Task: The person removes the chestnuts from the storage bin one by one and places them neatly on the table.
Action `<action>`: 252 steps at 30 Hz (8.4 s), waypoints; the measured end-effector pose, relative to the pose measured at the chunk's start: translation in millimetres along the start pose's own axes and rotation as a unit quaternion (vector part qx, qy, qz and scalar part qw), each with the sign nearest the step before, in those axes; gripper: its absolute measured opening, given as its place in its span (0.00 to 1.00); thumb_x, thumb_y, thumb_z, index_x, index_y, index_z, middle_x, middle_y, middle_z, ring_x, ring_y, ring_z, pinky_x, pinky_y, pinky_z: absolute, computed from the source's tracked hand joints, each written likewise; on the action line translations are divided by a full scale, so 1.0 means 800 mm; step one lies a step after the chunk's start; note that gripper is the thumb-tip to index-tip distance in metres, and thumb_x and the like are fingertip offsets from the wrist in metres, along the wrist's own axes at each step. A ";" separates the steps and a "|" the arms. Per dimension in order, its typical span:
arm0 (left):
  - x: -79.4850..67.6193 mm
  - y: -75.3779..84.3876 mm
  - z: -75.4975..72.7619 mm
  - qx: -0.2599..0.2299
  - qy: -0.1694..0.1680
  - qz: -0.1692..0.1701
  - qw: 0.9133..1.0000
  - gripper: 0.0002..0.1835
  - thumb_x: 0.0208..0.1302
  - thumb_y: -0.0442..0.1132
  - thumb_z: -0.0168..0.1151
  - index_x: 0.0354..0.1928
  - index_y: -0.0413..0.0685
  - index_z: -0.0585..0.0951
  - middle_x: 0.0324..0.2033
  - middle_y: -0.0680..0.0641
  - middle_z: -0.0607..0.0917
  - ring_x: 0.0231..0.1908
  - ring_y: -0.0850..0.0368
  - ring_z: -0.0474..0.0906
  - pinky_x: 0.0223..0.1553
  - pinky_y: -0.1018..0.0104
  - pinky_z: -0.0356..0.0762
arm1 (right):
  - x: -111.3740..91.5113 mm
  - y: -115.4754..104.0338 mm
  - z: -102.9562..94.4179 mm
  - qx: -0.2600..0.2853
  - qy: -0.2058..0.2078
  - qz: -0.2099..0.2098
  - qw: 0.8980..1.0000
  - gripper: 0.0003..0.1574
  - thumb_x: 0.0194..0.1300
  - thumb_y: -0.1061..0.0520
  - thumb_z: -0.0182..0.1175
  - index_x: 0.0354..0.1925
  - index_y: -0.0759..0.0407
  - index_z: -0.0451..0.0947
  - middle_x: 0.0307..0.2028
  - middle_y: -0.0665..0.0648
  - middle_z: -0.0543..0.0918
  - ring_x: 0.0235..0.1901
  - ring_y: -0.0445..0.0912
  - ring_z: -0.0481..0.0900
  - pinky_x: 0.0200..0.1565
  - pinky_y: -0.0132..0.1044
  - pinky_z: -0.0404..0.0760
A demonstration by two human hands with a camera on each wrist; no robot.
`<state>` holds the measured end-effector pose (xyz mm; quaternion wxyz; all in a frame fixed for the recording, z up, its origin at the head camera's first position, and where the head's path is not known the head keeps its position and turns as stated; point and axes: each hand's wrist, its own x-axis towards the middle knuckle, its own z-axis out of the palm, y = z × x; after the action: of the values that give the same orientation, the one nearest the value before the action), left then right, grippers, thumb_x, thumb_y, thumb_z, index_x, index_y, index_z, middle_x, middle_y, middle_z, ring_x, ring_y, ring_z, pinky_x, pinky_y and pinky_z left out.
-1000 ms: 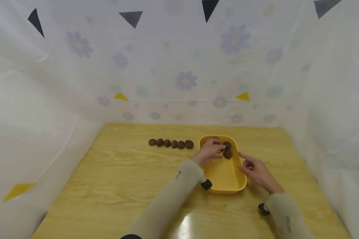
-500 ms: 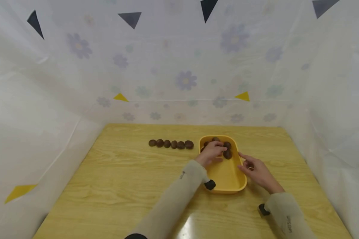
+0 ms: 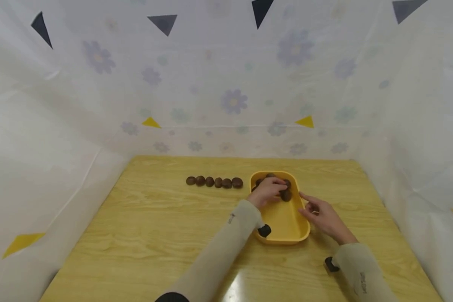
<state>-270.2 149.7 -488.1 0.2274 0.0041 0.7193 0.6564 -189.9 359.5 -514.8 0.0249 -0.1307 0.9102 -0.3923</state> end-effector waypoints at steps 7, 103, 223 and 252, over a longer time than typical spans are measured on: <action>0.002 -0.005 -0.007 0.011 -0.021 0.009 1.000 0.12 0.77 0.37 0.60 0.55 0.39 0.84 0.49 0.47 0.85 0.55 0.45 0.82 0.60 0.46 0.81 | 0.001 -0.003 0.001 0.003 0.003 -0.001 1.000 0.39 0.78 0.49 0.60 0.77 0.65 0.62 0.33 0.54 0.79 0.27 0.39 0.75 0.28 0.33 0.73; -0.013 0.028 -0.086 0.104 -0.054 0.181 0.976 0.16 0.69 0.40 0.70 0.57 0.54 0.85 0.54 0.55 0.84 0.47 0.63 0.83 0.52 0.57 0.86 | 0.001 -0.004 0.000 -0.013 0.001 -0.001 1.000 0.40 0.78 0.49 0.60 0.77 0.66 0.62 0.33 0.54 0.78 0.31 0.38 0.75 0.31 0.33 0.71; -0.039 -0.077 -0.205 0.271 0.066 0.157 0.947 0.16 0.68 0.37 0.72 0.56 0.48 0.84 0.53 0.45 0.86 0.52 0.50 0.83 0.53 0.56 0.83 | 0.000 -0.007 0.008 0.008 0.007 -0.028 1.000 0.38 0.78 0.51 0.60 0.78 0.64 0.62 0.33 0.54 0.78 0.28 0.39 0.73 0.28 0.34 0.71; -0.039 -0.003 -0.121 0.017 -0.061 0.162 0.985 0.26 0.77 0.40 0.62 0.72 0.44 0.72 0.65 0.35 0.75 0.58 0.39 0.82 0.63 0.42 0.79 | 0.003 -0.003 0.011 0.018 0.013 -0.028 0.999 0.39 0.78 0.51 0.61 0.77 0.63 0.62 0.33 0.54 0.78 0.28 0.39 0.73 0.27 0.35 0.70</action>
<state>-273.4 48.7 -477.2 0.1615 0.1644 0.7047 0.6710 -190.2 351.0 -519.0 0.0040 -0.1508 0.8991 -0.4110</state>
